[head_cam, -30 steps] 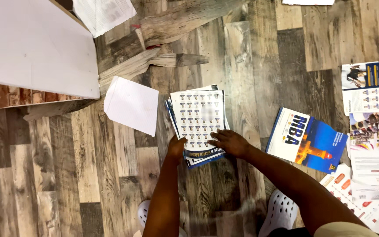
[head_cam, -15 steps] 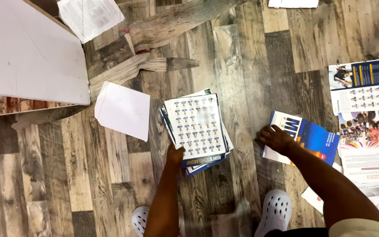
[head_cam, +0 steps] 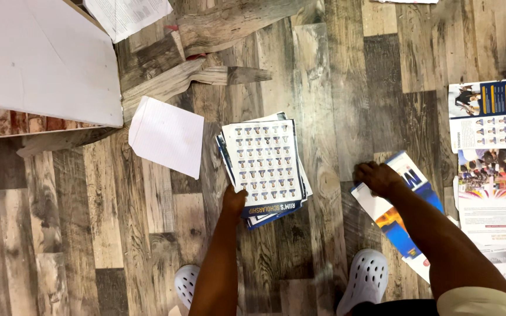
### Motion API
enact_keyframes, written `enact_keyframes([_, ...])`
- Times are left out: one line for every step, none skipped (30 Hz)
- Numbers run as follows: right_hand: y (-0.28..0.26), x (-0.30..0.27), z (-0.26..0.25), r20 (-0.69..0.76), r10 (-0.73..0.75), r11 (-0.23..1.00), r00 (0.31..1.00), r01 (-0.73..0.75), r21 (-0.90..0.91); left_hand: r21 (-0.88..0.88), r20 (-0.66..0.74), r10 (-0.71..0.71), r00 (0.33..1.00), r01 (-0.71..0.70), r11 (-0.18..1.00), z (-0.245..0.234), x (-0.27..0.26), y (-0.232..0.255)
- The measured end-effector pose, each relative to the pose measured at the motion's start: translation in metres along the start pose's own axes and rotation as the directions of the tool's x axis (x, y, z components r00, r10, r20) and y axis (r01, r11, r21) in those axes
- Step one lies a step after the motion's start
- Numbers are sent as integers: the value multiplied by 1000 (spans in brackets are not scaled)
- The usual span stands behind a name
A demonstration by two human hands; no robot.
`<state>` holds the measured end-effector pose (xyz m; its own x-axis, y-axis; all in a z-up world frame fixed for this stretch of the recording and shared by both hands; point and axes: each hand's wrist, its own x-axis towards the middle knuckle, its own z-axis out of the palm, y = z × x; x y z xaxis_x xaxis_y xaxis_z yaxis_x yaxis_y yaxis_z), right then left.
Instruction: The person picks up brochures and papers from the wooden floor, stacks them into piles, and places the piles on top of a white shelf.
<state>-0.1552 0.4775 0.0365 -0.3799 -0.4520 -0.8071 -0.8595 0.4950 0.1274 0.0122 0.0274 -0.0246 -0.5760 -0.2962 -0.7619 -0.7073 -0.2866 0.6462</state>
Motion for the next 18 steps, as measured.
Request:
enact_keyframes([5,0,-2,32,40,998,999,-42,56,-19,8,24,1000,-24,1000,0,1,0])
enact_keyframes([5,-3,-1,72,72,990,995,-80,115,-34,14,40,999,-39,999,-3,0,-5])
enact_keyframes([3,-4,0,114,101,978,988,-120,172,-35,18,54,998,-53,998,-6,1,-8])
enact_keyframes([2,-5,2,108,103,980,989,-119,160,-38,25,68,997,-67,997,-7,3,-10])
enact_keyframes([2,-5,4,102,104,982,989,-118,148,-41,31,82,996,-81,996,-8,4,-12])
enact_keyframes([1,-5,7,96,109,983,989,-121,137,-34,18,59,998,-58,998,-8,4,-13])
enact_keyframes([1,-4,10,99,119,984,988,-131,124,-27,6,35,999,-35,999,-8,4,-14])
enact_keyframes([1,-1,12,100,130,984,987,-141,110,-20,-9,15,1000,-15,1000,-8,4,-12])
enact_keyframes([2,1,14,100,140,984,985,-150,96,5,-18,2,1000,-2,1000,-8,3,-11])
enact_keyframes([1,0,15,90,145,985,985,-152,77,30,-28,-11,1000,12,999,-8,2,-10])
enact_keyframes([0,-1,15,79,150,986,986,-154,59,54,-39,-24,999,26,998,-9,1,-10])
enact_keyframes([0,-1,14,68,154,987,986,-157,39,34,-29,-7,1000,8,999,-9,0,-9])
enact_keyframes([-1,0,8,101,130,991,986,-131,3,15,-19,10,1000,-9,1000,-9,-1,-10])
enact_keyframes([-3,3,-2,134,108,994,985,-105,-31,-3,-8,28,1000,-28,1000,-10,0,-8])
enact_keyframes([-2,5,-14,167,88,995,982,-78,-64,-15,-6,26,1000,-26,1000,-10,1,-6])
enact_keyframes([2,7,-30,77,157,984,985,-163,73,-30,-8,20,1000,-20,999,-10,0,-6])
enact_keyframes([10,13,-51,-3,236,949,972,-230,216,-44,-10,13,1000,-14,999,-11,-2,-6])
enact_keyframes([18,17,-73,-67,321,891,945,-277,359,-50,-31,-32,999,31,998,-13,-3,-6])
